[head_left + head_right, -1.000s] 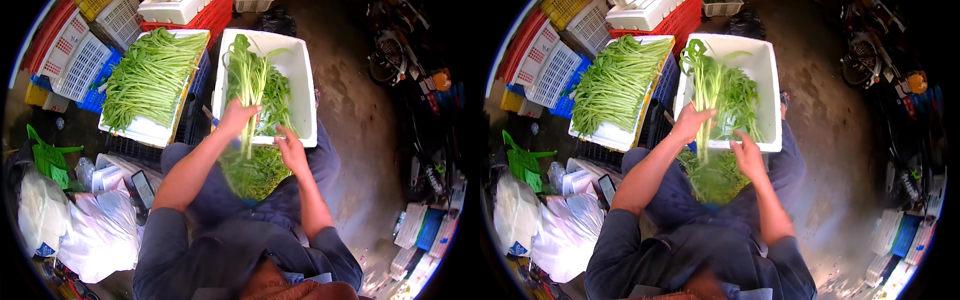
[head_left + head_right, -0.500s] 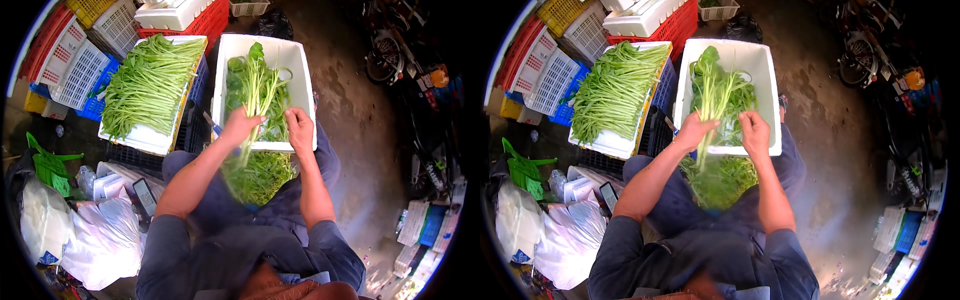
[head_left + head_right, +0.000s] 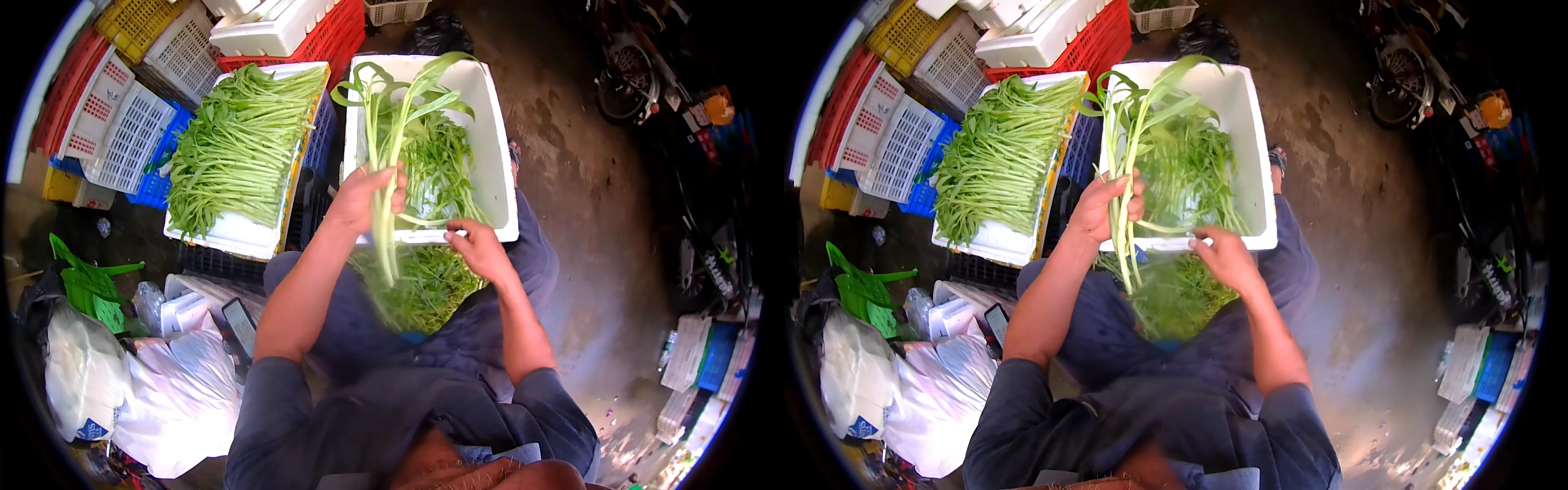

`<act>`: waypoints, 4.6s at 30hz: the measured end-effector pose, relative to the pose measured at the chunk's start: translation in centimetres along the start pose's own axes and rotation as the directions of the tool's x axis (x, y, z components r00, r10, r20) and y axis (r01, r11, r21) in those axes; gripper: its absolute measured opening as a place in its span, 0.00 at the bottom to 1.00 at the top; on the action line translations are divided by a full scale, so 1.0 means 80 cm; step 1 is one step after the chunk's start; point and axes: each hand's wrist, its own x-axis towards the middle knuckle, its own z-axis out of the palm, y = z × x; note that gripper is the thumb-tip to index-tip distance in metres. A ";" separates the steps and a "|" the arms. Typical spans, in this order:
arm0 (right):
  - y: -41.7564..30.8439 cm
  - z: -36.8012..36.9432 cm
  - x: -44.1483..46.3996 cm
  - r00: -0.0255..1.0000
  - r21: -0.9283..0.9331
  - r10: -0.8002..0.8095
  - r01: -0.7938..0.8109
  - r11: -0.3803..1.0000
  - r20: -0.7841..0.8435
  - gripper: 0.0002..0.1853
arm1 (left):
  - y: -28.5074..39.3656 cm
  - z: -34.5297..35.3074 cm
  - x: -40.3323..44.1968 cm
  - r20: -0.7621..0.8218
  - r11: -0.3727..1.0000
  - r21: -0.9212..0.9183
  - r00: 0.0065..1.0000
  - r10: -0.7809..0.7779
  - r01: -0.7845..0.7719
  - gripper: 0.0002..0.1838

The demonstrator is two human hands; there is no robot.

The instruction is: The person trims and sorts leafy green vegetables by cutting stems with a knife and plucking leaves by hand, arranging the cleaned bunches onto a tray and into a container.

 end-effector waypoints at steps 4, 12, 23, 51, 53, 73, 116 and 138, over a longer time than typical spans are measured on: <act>-0.010 -0.017 0.025 0.994 0.129 -0.045 0.057 0.990 -0.095 0.11 | 0.000 -0.002 -0.001 -0.017 0.999 0.028 1.000 -0.026 0.026 0.13; 0.042 -0.018 0.078 0.994 0.299 0.037 -0.004 0.954 -0.106 0.12 | -0.001 -0.003 -0.004 0.060 0.999 -0.043 0.998 -0.028 0.031 0.15; 0.027 -0.032 0.119 0.950 0.281 -0.020 0.112 0.953 -0.310 0.13 | 0.001 -0.003 0.001 0.107 0.996 -0.074 0.993 -0.041 0.049 0.17; -0.125 0.021 0.100 0.874 -0.054 -0.179 0.174 0.983 -0.452 0.09 | -0.023 0.041 0.002 -0.267 0.675 0.735 0.943 0.197 0.068 0.16; -0.120 0.023 0.096 0.842 -0.107 -0.269 0.248 0.963 -0.468 0.08 | -0.023 0.040 0.004 -0.269 0.685 0.727 0.940 0.212 0.054 0.16; -0.096 0.020 0.094 0.876 -0.068 -0.335 0.333 0.941 -0.347 0.08 | -0.033 0.028 0.011 -0.245 0.626 0.779 0.940 0.236 0.046 0.13; -0.041 0.045 0.032 0.942 0.314 -0.251 0.313 0.896 -0.221 0.06 | -0.025 0.007 0.016 -0.186 0.946 0.248 0.969 -0.165 0.209 0.15; -0.032 0.041 -0.090 0.857 -0.123 -0.136 0.225 0.966 0.497 0.22 | -0.013 0.015 0.015 -0.348 0.930 0.356 0.937 0.041 0.091 0.15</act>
